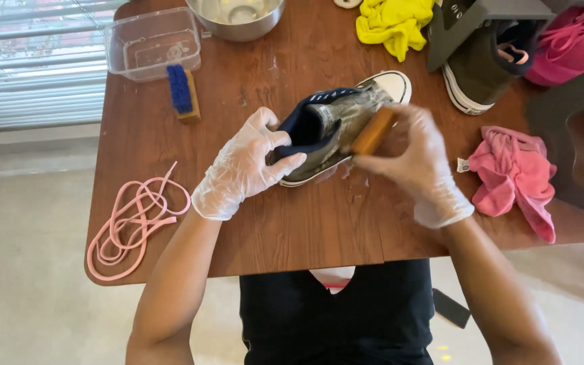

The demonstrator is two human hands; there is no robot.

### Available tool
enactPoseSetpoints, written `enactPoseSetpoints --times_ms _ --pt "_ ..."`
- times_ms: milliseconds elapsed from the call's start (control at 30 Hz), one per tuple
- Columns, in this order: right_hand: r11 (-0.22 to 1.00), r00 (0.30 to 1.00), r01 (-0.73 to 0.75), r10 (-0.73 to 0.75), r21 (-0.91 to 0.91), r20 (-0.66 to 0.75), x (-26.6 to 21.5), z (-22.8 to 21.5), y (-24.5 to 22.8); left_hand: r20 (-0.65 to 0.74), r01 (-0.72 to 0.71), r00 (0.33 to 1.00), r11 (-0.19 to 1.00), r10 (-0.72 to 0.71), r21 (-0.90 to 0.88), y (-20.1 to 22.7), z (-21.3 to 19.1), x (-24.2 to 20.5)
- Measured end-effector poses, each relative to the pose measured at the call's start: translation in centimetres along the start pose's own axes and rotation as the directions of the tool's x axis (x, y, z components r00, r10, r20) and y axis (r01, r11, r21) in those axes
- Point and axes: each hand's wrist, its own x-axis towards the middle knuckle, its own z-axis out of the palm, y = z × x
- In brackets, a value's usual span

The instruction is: Cleaning a black high-top sneaker with a brush and water on a wooden table.

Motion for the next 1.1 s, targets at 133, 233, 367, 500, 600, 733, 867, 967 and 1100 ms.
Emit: enactPoseSetpoints --times_ms 133,233,367,500,600,733,867,967,1100 --pt "0.952 0.983 0.027 -0.080 -0.304 -0.162 3.3 -0.6 6.8 -0.024 -0.013 1.000 1.000 0.013 -0.016 1.0 0.0 -0.1" --pt "0.994 0.997 0.073 -0.074 -0.086 -0.008 1.3 1.2 2.9 0.006 0.045 0.999 0.998 -0.045 -0.049 1.6 0.0 0.0" --pt "0.993 0.996 0.087 -0.084 -0.075 0.043 2.2 0.9 3.8 0.011 0.104 0.995 0.994 -0.104 -0.036 1.2 -0.4 0.2" --pt "0.894 0.983 0.050 -0.122 -0.445 -0.135 5.7 -1.1 8.7 -0.002 0.066 0.998 0.993 -0.067 -0.102 2.0 -0.6 0.1" --pt "0.999 0.999 0.051 -0.051 -0.009 0.002 2.6 1.3 1.9 -0.034 0.000 0.999 0.991 -0.005 -0.130 2.0 -0.6 -0.1" --pt "0.892 0.973 -0.182 0.102 0.414 0.208 1.9 2.2 1.5 -0.068 -0.051 0.997 0.972 0.036 -0.230 0.9 -0.9 -0.2" --pt "0.995 0.990 0.057 -0.066 -0.078 -0.124 3.7 1.9 4.6 -0.111 -0.190 0.980 0.945 0.166 -0.265 0.3 -1.1 -0.6" --pt "0.996 0.982 0.087 -0.088 -0.013 -0.165 2.7 2.3 3.3 -0.110 -0.228 0.973 0.932 0.205 -0.280 0.4 -1.2 -0.2" --pt "0.818 0.993 -0.059 -0.009 0.572 0.116 -1.9 4.4 -2.3 -0.104 -0.219 0.975 0.928 0.196 -0.300 -1.0 -1.2 -0.2"
